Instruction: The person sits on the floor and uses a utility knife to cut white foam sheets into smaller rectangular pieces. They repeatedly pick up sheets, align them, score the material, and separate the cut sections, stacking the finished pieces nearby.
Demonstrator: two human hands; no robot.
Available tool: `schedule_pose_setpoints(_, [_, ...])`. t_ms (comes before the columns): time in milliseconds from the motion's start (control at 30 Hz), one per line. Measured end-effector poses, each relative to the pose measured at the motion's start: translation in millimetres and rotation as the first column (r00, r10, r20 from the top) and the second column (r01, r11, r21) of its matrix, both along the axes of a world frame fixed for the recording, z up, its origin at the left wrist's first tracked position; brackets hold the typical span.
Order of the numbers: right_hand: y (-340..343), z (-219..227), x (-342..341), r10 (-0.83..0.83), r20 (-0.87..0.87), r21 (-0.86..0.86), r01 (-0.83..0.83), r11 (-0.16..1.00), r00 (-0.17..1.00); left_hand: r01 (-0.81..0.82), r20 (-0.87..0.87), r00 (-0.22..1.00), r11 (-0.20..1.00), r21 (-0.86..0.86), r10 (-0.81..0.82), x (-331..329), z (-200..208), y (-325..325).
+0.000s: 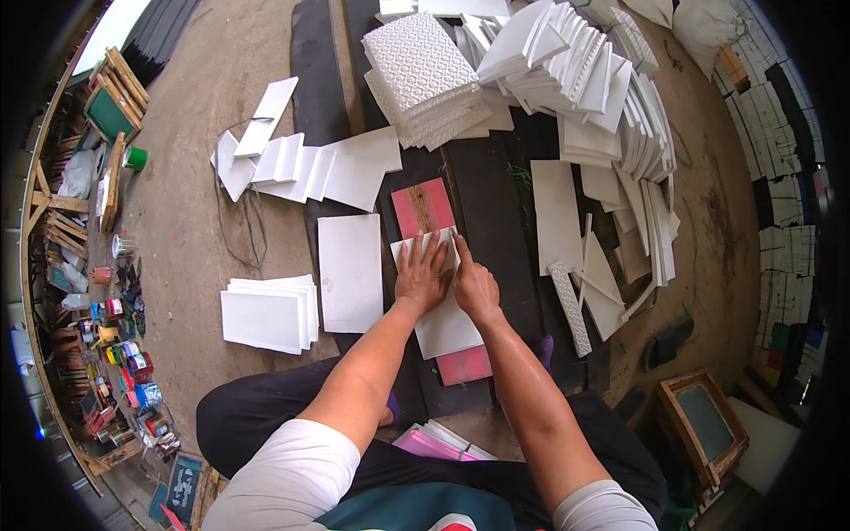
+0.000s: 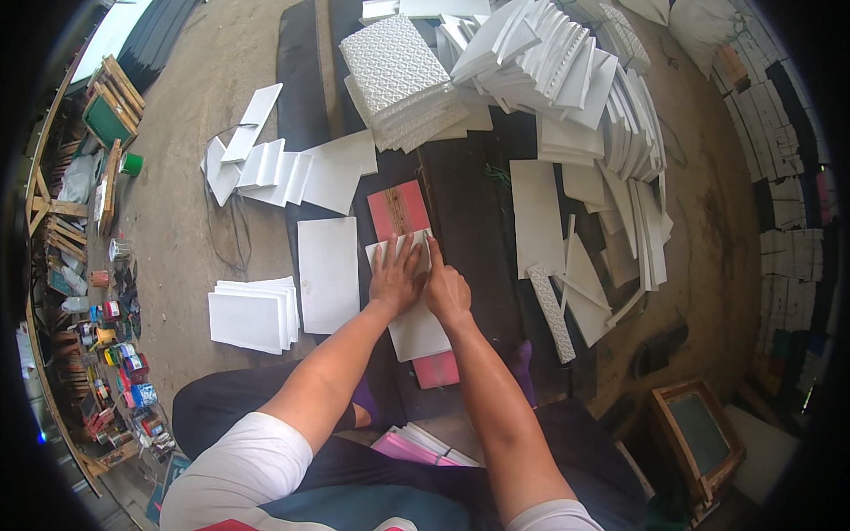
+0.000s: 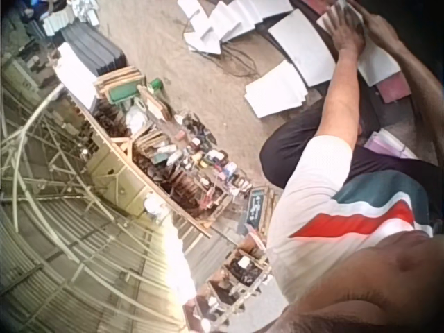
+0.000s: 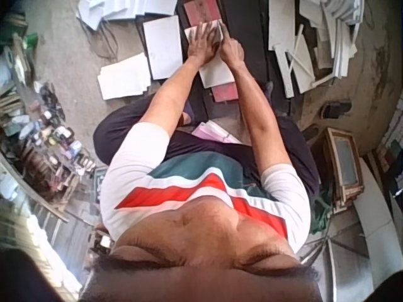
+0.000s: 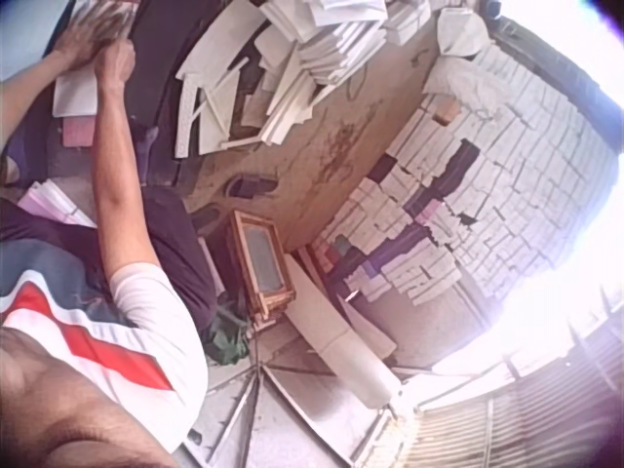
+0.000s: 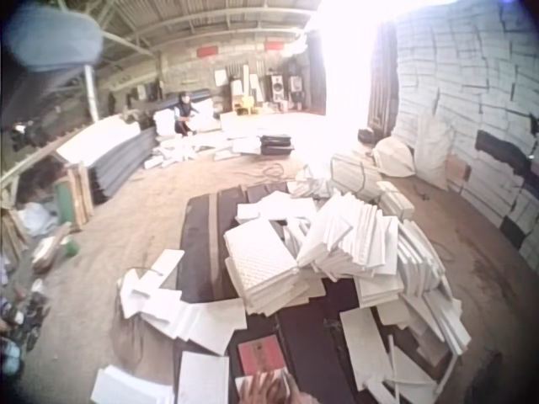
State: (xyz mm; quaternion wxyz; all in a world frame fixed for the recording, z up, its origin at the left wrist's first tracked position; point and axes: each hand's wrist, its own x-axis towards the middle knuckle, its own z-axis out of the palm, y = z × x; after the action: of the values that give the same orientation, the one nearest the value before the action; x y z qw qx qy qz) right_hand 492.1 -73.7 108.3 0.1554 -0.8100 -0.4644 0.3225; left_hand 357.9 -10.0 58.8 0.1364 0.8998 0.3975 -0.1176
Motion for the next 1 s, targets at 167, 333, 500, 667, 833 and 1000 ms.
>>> schedule_pose_setpoints(167, [0.8,-3.4,-2.2,-0.011,0.021,-0.019,0.011,1.0,1.0,-0.003,-0.014,1.0,1.0,-0.02,0.002,2.4,3.2,0.2])
schedule_pose_setpoints(333, [5.1,-0.1,-3.0,0.004,0.011,-0.032,-0.004,0.999,1.0,0.0,0.005,1.0,1.0,0.002,0.0,0.3,-2.8,-0.7])
schedule_pose_setpoints(500, [20.1,17.5,-5.9,0.018,0.018,-0.103,-0.016,0.995,1.0,0.035,-0.049,0.998,0.997,0.063,-0.032,-1.7,-5.8,-3.3])
schedule_pose_setpoints(667, [29.4,27.6,-4.7,0.061,0.048,-0.132,-0.054,0.99,0.997,0.016,-0.028,1.0,0.998,0.055,-0.015,1.2,-4.0,-2.7])
schedule_pose_setpoints(833, [17.1,31.8,-6.2,0.058,0.046,-0.169,-0.05,0.984,0.997,-0.013,-0.012,1.0,0.999,0.041,0.013,2.1,-3.9,-1.8])
schedule_pose_setpoints(1000, [-5.5,39.1,-8.3,0.054,0.007,-0.206,-0.052,0.977,0.998,-0.037,0.041,0.999,0.998,0.06,0.034,0.4,-13.6,-2.8])
